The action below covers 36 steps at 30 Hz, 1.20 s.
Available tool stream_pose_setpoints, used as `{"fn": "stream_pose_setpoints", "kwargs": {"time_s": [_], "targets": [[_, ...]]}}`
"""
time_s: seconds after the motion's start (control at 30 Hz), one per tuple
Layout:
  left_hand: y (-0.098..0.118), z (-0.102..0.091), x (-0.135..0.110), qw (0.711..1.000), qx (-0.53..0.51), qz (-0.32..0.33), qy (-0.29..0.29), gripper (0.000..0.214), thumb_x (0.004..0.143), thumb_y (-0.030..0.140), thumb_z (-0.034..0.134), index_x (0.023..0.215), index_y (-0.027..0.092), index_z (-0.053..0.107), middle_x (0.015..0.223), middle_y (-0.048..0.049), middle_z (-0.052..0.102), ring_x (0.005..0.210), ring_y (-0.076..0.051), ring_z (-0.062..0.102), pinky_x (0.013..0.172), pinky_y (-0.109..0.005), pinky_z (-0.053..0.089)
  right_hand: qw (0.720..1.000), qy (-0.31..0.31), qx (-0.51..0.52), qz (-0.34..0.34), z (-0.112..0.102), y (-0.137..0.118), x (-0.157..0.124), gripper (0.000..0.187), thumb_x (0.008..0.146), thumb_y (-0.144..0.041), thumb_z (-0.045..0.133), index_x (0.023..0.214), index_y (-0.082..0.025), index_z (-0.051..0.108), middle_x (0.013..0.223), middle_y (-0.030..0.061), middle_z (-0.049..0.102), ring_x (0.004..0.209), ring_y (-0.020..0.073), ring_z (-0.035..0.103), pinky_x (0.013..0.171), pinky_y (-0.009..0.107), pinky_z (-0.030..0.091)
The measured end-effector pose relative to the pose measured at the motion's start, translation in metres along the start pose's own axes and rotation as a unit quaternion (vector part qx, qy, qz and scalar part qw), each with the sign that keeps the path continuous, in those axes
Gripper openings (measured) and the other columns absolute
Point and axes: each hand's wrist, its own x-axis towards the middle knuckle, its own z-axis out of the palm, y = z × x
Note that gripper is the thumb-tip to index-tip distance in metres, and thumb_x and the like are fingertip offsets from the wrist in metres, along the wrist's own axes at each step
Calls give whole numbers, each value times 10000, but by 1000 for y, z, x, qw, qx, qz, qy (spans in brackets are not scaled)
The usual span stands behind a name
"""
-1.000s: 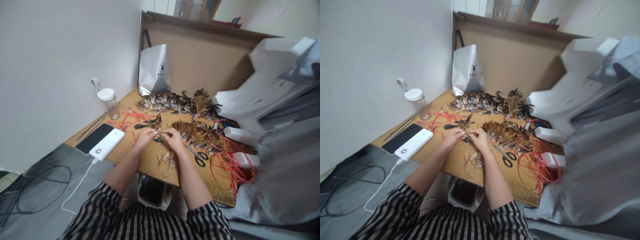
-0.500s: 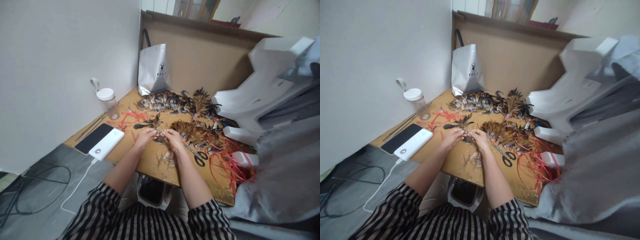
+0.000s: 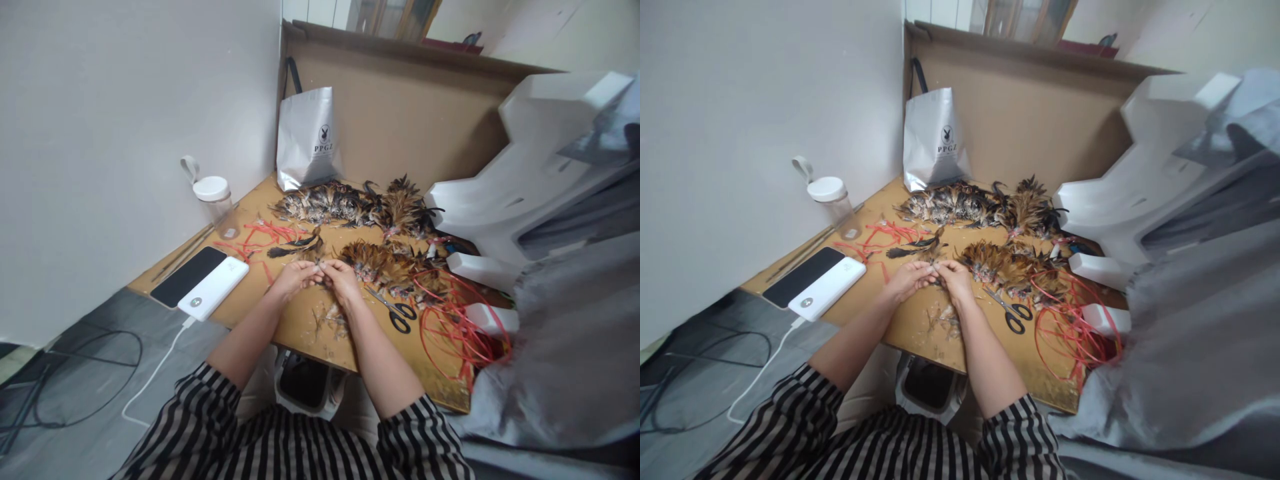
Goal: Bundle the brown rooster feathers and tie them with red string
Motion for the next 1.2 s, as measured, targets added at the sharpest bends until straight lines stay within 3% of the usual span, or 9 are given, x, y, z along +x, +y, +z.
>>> {"fn": "stream_pose_setpoints", "kwargs": {"time_s": [0.33,0.47,0.53,0.67,0.73,0.8,0.87,1.03,1.2], "targets": [[0,-1,0,1000,16,-3,8,194,599,230,727,714,94,650,649,-57,646,529,-70,559,482,-153,407,999,1,-38,0,0,-2,-1,289,550,-402,703,685,-165,609,502,-36,550,400,61,397,408,192,273],[3,-4,0,999,8,23,31,199,610,248,719,712,98,638,634,-42,633,500,-54,536,461,-142,389,990,6,-128,-53,-7,-9,0,255,583,-366,673,725,-157,639,615,2,621,502,91,490,508,216,373],[4,-7,1,998,-11,38,49,198,618,257,713,708,100,632,645,-38,631,500,-47,528,461,-137,387,970,-10,-231,-82,-13,-12,0,222,600,-341,651,722,-155,655,664,17,645,552,106,520,560,229,395],[4,-10,3,995,-43,54,71,198,619,256,714,700,103,618,653,-31,627,515,-42,527,469,-131,389,897,-72,-427,-90,-22,-14,-2,122,610,-276,620,659,-173,665,588,-6,624,522,101,501,517,210,350],[4,-11,4,994,-51,59,73,199,616,249,716,706,104,614,659,-31,629,525,-43,532,472,-131,390,867,-81,-481,-101,-23,-13,-3,68,605,-231,605,611,-183,653,554,-18,606,508,93,485,499,202,321],[3,-11,4,994,-57,63,74,200,615,242,717,714,103,612,665,-32,629,524,-42,531,471,-130,390,858,-81,-495,-108,-23,-12,-2,68,604,-197,580,565,-179,633,529,-20,591,497,88,471,491,201,308],[3,-12,5,993,-64,66,75,199,614,232,718,721,101,611,669,-30,628,520,-40,529,470,-129,391,879,-73,-461,-101,-24,-12,-1,76,603,-196,569,552,-166,618,516,-19,577,486,86,460,488,202,311],[3,-13,5,992,-80,67,72,180,623,215,713,713,103,603,659,-23,628,518,-39,530,469,-128,393,972,-40,-230,-5,-26,-20,2,181,581,-316,638,642,-150,597,442,-48,501,393,67,386,421,197,276],[0,-10,4,998,-56,21,25,188,634,213,710,755,96,626,708,-54,654,564,-60,571,505,-139,424,998,-37,-34,33,-20,-23,1,262,517,-317,722,657,-154,572,450,-53,496,386,53,377,399,185,248]]}}
